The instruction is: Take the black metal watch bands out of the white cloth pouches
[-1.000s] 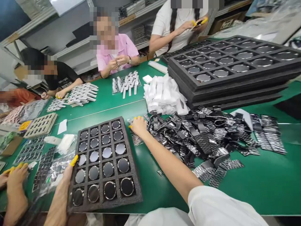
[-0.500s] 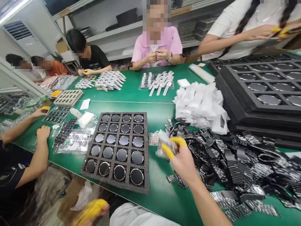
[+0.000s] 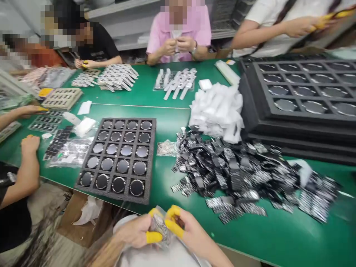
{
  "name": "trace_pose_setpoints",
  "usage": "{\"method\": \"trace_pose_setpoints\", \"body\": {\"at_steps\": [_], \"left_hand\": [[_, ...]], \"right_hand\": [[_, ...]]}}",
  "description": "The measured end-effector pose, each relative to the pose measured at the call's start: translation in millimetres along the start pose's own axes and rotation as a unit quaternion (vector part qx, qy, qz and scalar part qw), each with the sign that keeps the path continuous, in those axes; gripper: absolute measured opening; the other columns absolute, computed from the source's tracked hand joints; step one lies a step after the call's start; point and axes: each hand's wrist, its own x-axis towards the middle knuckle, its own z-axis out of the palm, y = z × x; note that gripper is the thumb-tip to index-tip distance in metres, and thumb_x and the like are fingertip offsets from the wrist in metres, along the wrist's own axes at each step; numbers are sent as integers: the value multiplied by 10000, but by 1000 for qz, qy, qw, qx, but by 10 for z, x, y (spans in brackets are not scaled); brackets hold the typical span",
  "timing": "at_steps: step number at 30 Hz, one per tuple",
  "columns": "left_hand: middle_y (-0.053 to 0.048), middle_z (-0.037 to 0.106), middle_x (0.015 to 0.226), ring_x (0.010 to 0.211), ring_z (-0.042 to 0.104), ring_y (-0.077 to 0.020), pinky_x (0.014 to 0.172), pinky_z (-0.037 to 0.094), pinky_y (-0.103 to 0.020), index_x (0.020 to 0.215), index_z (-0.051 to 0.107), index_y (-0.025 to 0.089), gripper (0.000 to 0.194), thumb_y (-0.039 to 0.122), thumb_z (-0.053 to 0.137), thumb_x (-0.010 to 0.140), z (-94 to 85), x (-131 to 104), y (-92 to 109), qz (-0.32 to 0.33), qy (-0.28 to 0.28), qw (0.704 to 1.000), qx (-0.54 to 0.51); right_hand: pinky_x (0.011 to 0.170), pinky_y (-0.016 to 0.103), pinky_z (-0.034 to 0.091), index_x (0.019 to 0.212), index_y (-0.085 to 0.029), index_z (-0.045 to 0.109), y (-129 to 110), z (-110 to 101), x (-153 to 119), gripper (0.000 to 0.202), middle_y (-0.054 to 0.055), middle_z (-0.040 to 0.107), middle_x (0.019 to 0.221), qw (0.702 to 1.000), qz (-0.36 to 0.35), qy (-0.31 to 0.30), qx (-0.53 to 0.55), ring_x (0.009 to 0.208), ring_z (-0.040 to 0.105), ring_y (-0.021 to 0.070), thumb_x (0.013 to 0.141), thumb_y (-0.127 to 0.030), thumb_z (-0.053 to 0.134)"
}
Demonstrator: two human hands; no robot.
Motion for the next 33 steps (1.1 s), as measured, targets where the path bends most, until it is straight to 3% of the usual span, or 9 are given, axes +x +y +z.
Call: {"method": "trace_pose_setpoints", "body": {"at_steps": [4, 9, 11, 14, 17, 19, 22, 28, 33], "left_hand": [[-109, 715, 1096, 1021, 649, -263, 976, 533, -393, 1216, 718, 161, 626, 627, 821, 810, -139, 158, -17, 36, -10, 999, -26], [-87, 726, 967, 910, 649, -232, 912, 524, -361, 1009, 748, 117, 685, 760, 788, 775, -85, 228, -159, -17, 128, 986, -101], [-94, 740, 986, 920, 665, -243, 914, 534, -373, 1016, 753, 118, 689, 773, 751, 803, -39, 213, -186, -18, 143, 984, -104], [-143, 723, 1263, 1154, 676, -310, 1073, 514, -446, 1314, 684, 154, 700, 671, 774, 850, -2, 183, -193, 37, 116, 989, -89], [-183, 515, 1599, 1472, 496, -360, 1272, 343, -516, 1592, 443, 198, 884, 569, 794, 870, -8, 164, -239, 112, 107, 988, -23], [-197, 397, 1687, 1562, 380, -375, 1319, 257, -533, 1660, 325, 192, 962, 544, 776, 887, -20, 157, -295, 131, 121, 983, 37], [-212, 401, 1681, 1558, 387, -390, 1320, 263, -552, 1690, 261, 181, 988, 530, 748, 906, -19, 144, -365, 105, 158, 975, 113], [-175, 679, 1382, 1386, 575, -382, 1275, 358, -555, 1631, 406, 176, 903, 566, 741, 890, 90, 132, -407, 96, 194, 967, 138], [-202, 608, 1504, 1451, 526, -379, 1314, 271, -536, 1616, 430, 169, 946, 579, 789, 843, 133, 134, -372, 128, 198, 962, 140]], "right_hand": [[622, 362, 441, 706, -255, 490, -160, 23, 108, 460, -1, 495, 737, 998, -26, 39, 32, 682, 472, 210, 923, -623, 660], [649, 313, 419, 830, -235, 509, -125, 100, 170, 423, -14, 494, 797, 997, -36, 7, 62, 707, 448, 173, 1035, -604, 540], [649, 305, 428, 842, -236, 491, -123, 122, 153, 401, -13, 495, 808, 996, -55, 32, 69, 711, 461, 170, 1058, -573, 517], [660, 313, 426, 869, -243, 486, -196, 101, 112, 265, 0, 529, 831, 986, -150, 63, -36, 732, 486, 180, 1097, -377, 473], [666, 339, 398, 922, -255, 502, -316, 13, 112, 145, 21, 591, 846, 933, -281, 44, -222, 750, 493, 206, 1041, -172, 487], [633, 341, 380, 926, -259, 496, -377, -58, 152, 158, 26, 602, 825, 903, -320, 55, -281, 719, 491, 213, 997, -118, 494], [626, 347, 398, 913, -259, 505, -407, -132, 225, 181, 41, 614, 811, 887, -323, 76, -320, 709, 515, 226, 976, -93, 470], [614, 350, 422, 940, -271, 526, -341, -123, 197, 192, 28, 602, 796, 892, -301, 116, -315, 693, 526, 221, 1012, -113, 444], [591, 381, 450, 884, -289, 547, -319, -95, 47, 195, 30, 603, 769, 926, -252, 36, -280, 676, 548, 236, 1026, -196, 449]]}}
